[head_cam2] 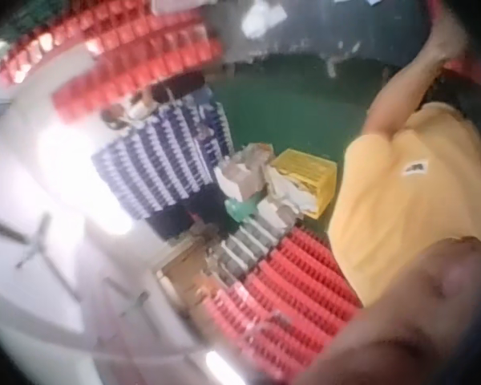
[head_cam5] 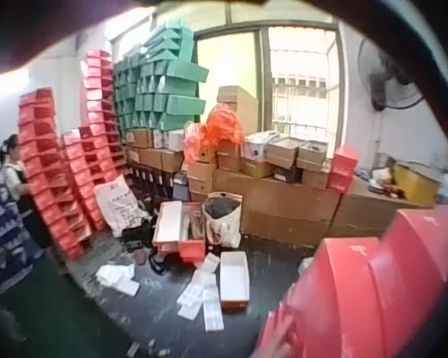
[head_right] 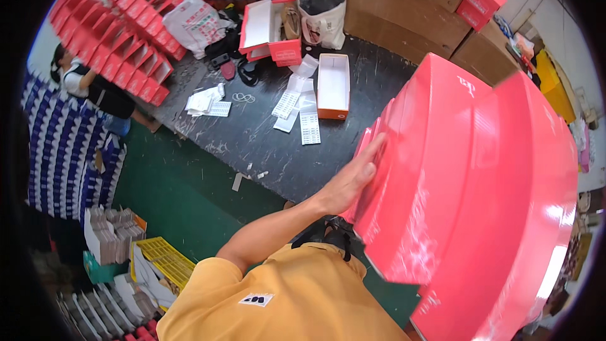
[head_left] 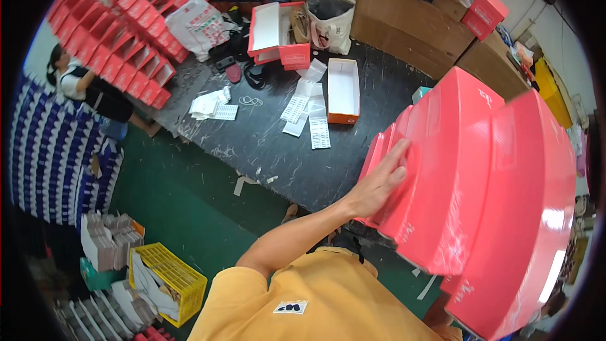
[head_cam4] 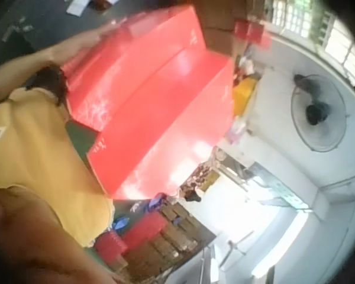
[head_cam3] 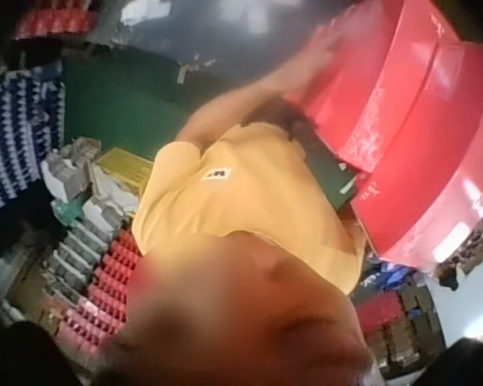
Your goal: The person wraps shoes in paper, places them into shoeboxes, and covers them with lids. The person then stacks the shoeboxes and applies adhesive labels onto the boxes by hand.
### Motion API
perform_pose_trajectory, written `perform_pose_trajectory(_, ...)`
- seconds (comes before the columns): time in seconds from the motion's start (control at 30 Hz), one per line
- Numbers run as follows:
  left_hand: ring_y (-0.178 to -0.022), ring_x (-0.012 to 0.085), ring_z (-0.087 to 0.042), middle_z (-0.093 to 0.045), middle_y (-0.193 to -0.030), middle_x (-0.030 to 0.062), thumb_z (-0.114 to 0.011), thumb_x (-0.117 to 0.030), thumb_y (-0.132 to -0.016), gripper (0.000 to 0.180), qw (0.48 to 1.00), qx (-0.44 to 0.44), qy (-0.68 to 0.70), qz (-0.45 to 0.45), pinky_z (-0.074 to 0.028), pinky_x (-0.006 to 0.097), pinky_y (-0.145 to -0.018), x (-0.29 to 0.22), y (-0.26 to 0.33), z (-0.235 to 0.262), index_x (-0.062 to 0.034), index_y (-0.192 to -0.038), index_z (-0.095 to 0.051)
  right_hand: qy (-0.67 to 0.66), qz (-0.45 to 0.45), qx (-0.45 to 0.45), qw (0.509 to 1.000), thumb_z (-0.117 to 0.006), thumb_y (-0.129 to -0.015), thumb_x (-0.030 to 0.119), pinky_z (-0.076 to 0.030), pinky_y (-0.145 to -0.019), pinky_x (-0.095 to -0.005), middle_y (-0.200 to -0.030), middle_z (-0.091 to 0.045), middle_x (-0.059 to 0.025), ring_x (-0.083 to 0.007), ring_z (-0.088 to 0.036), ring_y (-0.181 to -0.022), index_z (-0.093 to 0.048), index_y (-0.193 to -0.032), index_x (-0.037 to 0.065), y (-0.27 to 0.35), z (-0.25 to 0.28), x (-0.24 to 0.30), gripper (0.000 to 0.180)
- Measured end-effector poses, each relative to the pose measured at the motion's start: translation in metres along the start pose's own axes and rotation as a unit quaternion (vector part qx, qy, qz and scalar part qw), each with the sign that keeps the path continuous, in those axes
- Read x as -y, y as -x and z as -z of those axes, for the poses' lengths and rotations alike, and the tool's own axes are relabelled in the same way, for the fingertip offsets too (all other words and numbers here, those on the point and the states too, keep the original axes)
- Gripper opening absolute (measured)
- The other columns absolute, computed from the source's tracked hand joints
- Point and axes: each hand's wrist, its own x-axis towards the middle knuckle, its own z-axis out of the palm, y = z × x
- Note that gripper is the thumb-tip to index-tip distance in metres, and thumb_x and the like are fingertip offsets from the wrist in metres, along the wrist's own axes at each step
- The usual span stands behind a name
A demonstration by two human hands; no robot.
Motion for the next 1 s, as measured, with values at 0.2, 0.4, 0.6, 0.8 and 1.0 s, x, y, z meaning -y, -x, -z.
perform_pose_trajectory(0.2, -0.111, 0.0338, -0.067, -0.065, -0.117, 0.0236, -0.082, -0.031, -0.084, 0.054, 0.828, -0.374, -0.199, 0.366, -0.055, 0.044, -0.089, 0.219, 0.03, 0.163, 0.002, -0.12, -0.061, -0.022, -0.089, -0.154, 0.984, -0.057, -0.101, 0.047, -0.057, -0.086, -0.044, -0.13, -0.062, -0.0132, -0.0262, -0.063, -0.115, -0.05, -0.142, 0.01, 0.085, -0.032, -0.063, 0.055)
perform_pose_trajectory(0.4, -0.111, 0.043, -0.065, -0.066, -0.118, 0.0239, -0.086, -0.023, -0.077, 0.074, 0.777, -0.287, -0.319, 0.46, -0.051, 0.049, -0.095, 0.29, -0.004, 0.161, -0.0025, -0.135, -0.044, -0.021, -0.165, -0.304, 0.938, -0.06, -0.101, 0.042, -0.057, -0.081, -0.042, -0.124, -0.064, -0.0126, -0.0258, -0.065, -0.108, -0.052, -0.139, 0.009, 0.179, -0.174, -0.195, 0.051)
perform_pose_trajectory(0.6, -0.087, 0.0203, -0.072, -0.073, -0.102, 0.0109, -0.07, -0.009, -0.084, 0.042, 0.825, -0.318, 0.061, 0.463, -0.058, 0.04, -0.077, 0.319, 0.029, 0.181, -0.0004, -0.124, -0.064, 0.22, -0.141, -0.153, 0.953, -0.066, -0.099, 0.027, -0.056, -0.076, -0.0316, -0.107, -0.071, -0.0096, -0.0201, -0.07, -0.09, -0.06, -0.131, 0.004, 0.168, -0.332, -0.203, 0.04)
perform_pose_trajectory(0.8, -0.095, 0.0289, -0.072, -0.073, -0.105, 0.0145, -0.075, -0.04, -0.086, 0.058, 0.797, -0.258, 0.013, 0.547, -0.058, 0.044, -0.08, 0.29, -0.019, 0.194, -0.0001, -0.126, -0.062, 0.365, 0.029, 0.034, 0.93, -0.067, -0.098, 0.016, -0.052, -0.081, -0.0252, -0.105, -0.07, -0.0062, -0.0118, -0.066, -0.093, -0.058, -0.133, -0.002, 0.145, -0.362, -0.182, 0.041)
perform_pose_trajectory(1.0, -0.108, 0.0381, -0.068, -0.067, -0.118, 0.0167, -0.091, -0.039, -0.07, 0.072, 0.748, -0.27, -0.402, 0.455, -0.054, 0.05, -0.09, 0.284, -0.007, 0.175, -0.0083, -0.121, -0.05, 0.351, 0.075, -0.079, 0.93, -0.066, -0.096, 0.011, -0.055, -0.085, -0.0308, -0.103, -0.073, -0.0134, -0.0172, -0.07, -0.094, -0.06, -0.126, -0.005, 0.202, -0.247, -0.204, 0.034)
